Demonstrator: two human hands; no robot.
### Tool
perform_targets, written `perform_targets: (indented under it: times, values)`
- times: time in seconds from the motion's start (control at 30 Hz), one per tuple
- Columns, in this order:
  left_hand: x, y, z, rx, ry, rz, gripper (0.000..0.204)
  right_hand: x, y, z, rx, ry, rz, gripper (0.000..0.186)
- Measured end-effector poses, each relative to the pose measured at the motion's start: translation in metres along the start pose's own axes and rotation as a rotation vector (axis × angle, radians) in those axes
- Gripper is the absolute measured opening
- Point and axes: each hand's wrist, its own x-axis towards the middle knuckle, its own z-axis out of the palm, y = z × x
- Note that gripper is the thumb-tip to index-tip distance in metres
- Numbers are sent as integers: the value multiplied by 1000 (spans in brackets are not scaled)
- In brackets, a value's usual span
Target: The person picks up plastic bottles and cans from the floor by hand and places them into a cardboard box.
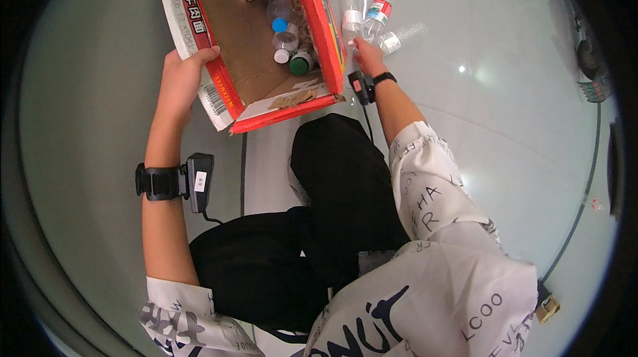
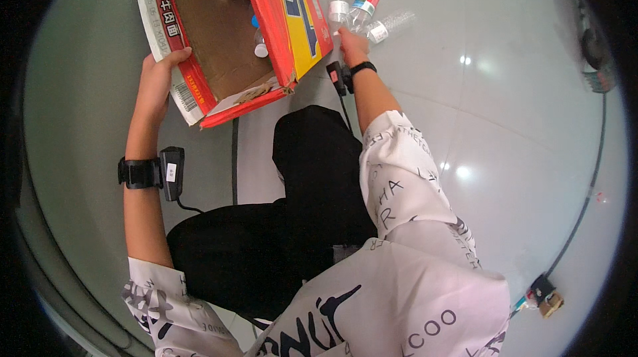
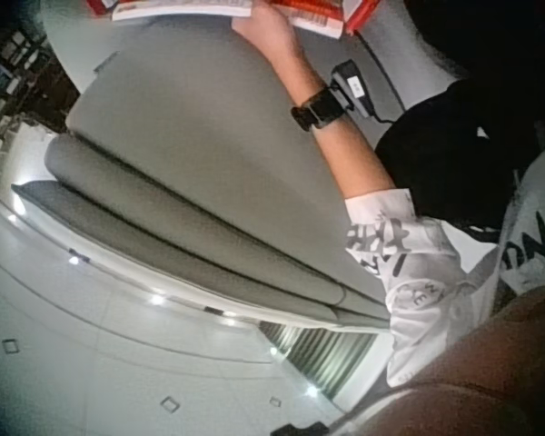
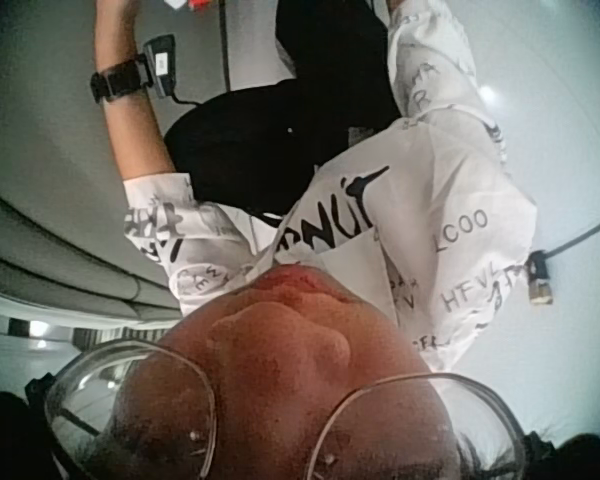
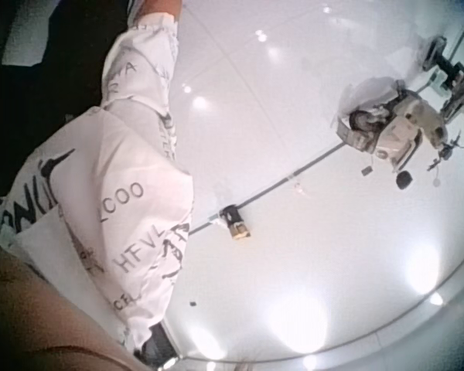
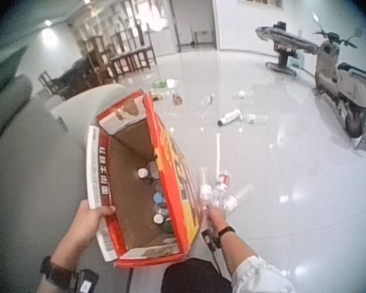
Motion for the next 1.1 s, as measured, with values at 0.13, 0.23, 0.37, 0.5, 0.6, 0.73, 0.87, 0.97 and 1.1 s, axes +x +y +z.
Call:
perform_targets:
  times: [0.13, 0.23, 0.37, 0.5, 0.6, 0.73, 0.87, 0.97, 1.1]
  values:
    - [7, -8, 8, -33, -39, 17, 32, -6, 7, -55, 305, -242, -127, 25]
    - [7, -12, -2, 14, -31, 28, 36, -52, -1, -82, 474, -327, 20, 21]
    - [6, -5, 2, 26, -20, 5, 32, -75, 30, -140, 433, -357, 45, 23]
    - [11, -8, 3, 8, -28, -3, 33, -91, 58, -154, 278, -149, 123, 32]
    - [16, -8, 4, -15, -49, 10, 33, -86, 60, -135, 136, 32, -95, 36]
    - [18, -10, 6, -2, -19, 53, 33, -62, 16, -104, -610, 547, -937, 50]
    - [13, -10, 2, 13, -4, 39, 34, -62, -16, -58, -671, 470, -1082, 50]
    - [9, -12, 2, 3, -2, 41, 33, -56, 6, -45, -890, 271, -849, 45]
    - [13, -14, 2, -38, -12, 70, 32, -42, 21, -41, -860, 326, -870, 40]
